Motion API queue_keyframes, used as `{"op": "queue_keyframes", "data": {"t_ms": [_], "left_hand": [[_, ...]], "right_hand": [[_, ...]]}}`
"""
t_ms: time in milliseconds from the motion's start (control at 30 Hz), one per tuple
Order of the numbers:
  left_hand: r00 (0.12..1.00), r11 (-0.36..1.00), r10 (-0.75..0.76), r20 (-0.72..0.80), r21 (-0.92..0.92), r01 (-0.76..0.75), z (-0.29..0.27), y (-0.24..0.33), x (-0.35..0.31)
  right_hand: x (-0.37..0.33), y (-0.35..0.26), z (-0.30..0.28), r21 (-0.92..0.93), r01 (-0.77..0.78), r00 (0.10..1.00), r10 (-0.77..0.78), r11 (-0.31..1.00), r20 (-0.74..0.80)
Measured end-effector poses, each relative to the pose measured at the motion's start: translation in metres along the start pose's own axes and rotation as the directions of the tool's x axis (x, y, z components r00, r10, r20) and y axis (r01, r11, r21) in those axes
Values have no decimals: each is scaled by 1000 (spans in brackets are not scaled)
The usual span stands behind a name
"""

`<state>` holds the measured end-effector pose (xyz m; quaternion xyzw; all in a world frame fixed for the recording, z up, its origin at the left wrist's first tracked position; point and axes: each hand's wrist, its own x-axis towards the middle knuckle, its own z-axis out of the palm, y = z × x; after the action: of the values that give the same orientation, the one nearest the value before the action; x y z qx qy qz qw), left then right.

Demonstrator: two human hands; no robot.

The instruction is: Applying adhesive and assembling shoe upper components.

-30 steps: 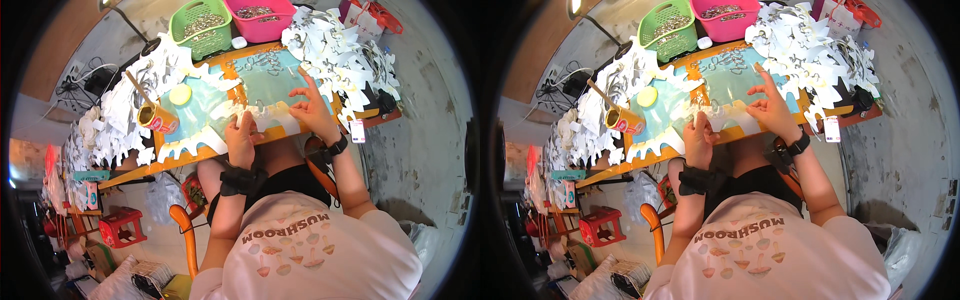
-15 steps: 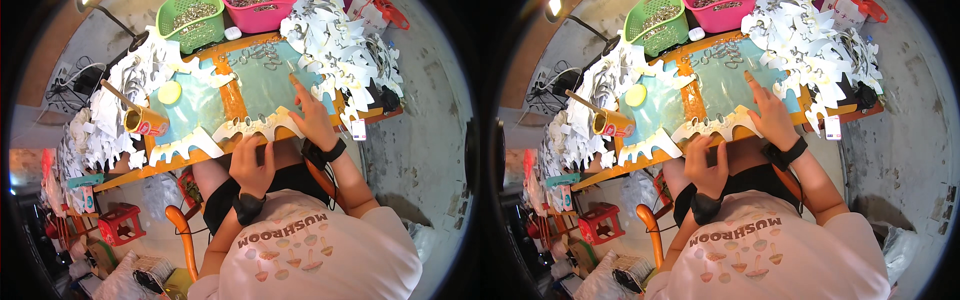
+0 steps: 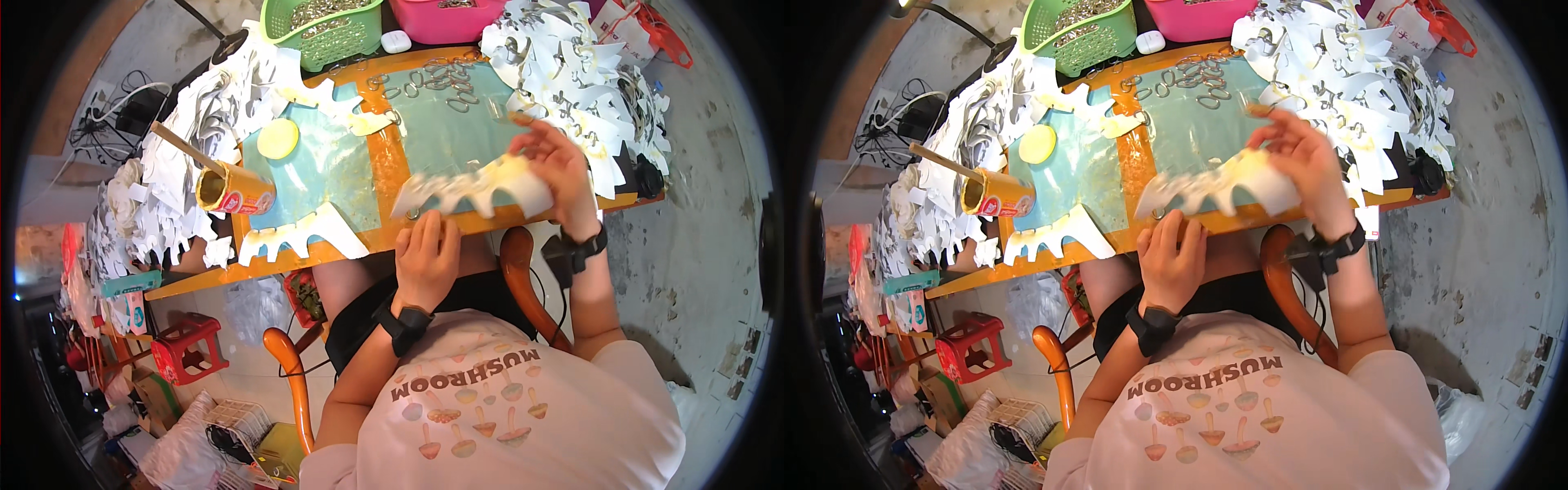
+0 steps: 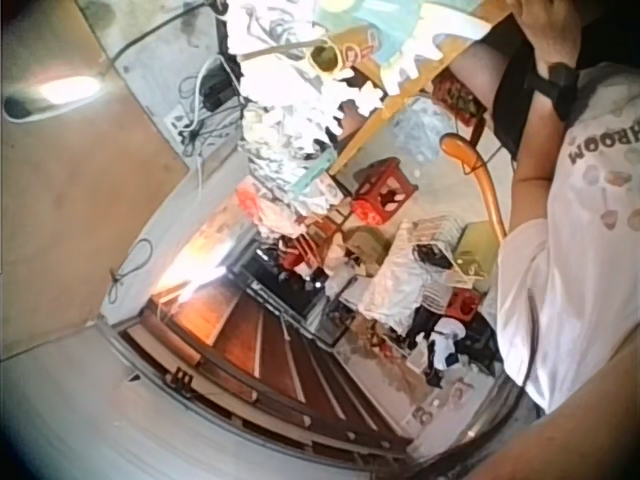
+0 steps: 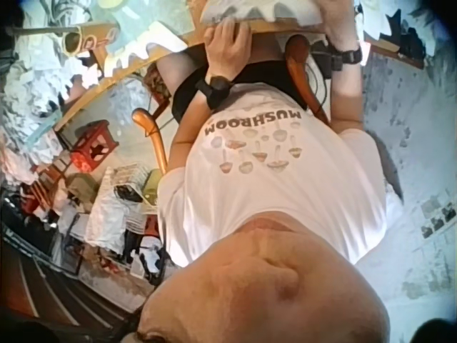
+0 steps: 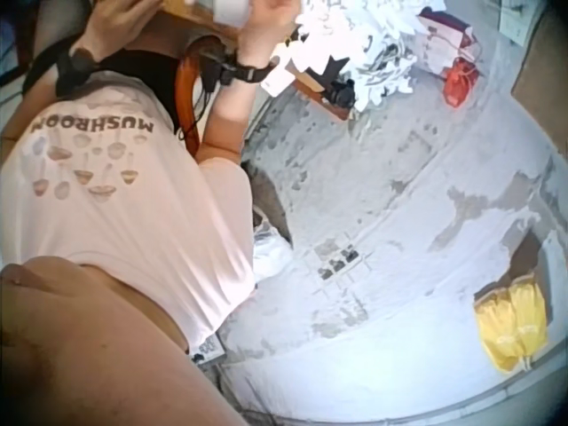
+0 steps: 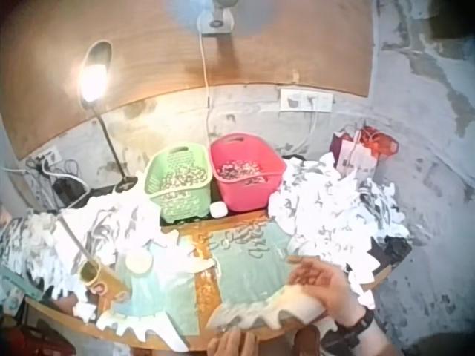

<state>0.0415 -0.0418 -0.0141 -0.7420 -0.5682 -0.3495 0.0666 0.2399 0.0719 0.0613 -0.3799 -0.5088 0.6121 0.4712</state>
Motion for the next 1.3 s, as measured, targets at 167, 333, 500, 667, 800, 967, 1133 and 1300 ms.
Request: {"op": "queue_keyframes", "data": {"t_ms": [167, 333, 500, 667, 800, 967, 1133, 1300], "left_hand": [[999, 997, 30, -35, -74, -33, 0, 0, 8], [947, 910, -321, 16, -272, 313, -1, -2, 31], [868, 829, -493, 62, -268, 490, -16, -21, 65], [858, 747, -473, 200, -425, 510, 5, -42, 83], [792, 573, -573, 209, -589, 570, 22, -47, 91], [791, 663, -607, 74, -502, 555, 7, -51, 90], [727, 690, -686, 41, -281, 667, -29, -74, 86], [753, 752, -658, -21, 38, 658, -38, -101, 67]], "right_hand": [[16, -4, -19, -273, -15, 999, 23, 962, 23], [-2, 15, -18, -499, 68, 988, -127, 864, -85], [-22, 14, -37, -474, 102, 979, -174, 874, -110], [-31, 21, -42, -545, 149, 963, -246, 825, -108], [-35, 22, -46, -562, 124, 975, -206, 818, -84], [-37, 29, -46, -472, 88, 980, -160, 877, -115], [-37, 32, -26, -487, 53, 993, -96, 872, -65], [-26, 25, -29, -544, 29, 977, -139, 839, -163]]}}
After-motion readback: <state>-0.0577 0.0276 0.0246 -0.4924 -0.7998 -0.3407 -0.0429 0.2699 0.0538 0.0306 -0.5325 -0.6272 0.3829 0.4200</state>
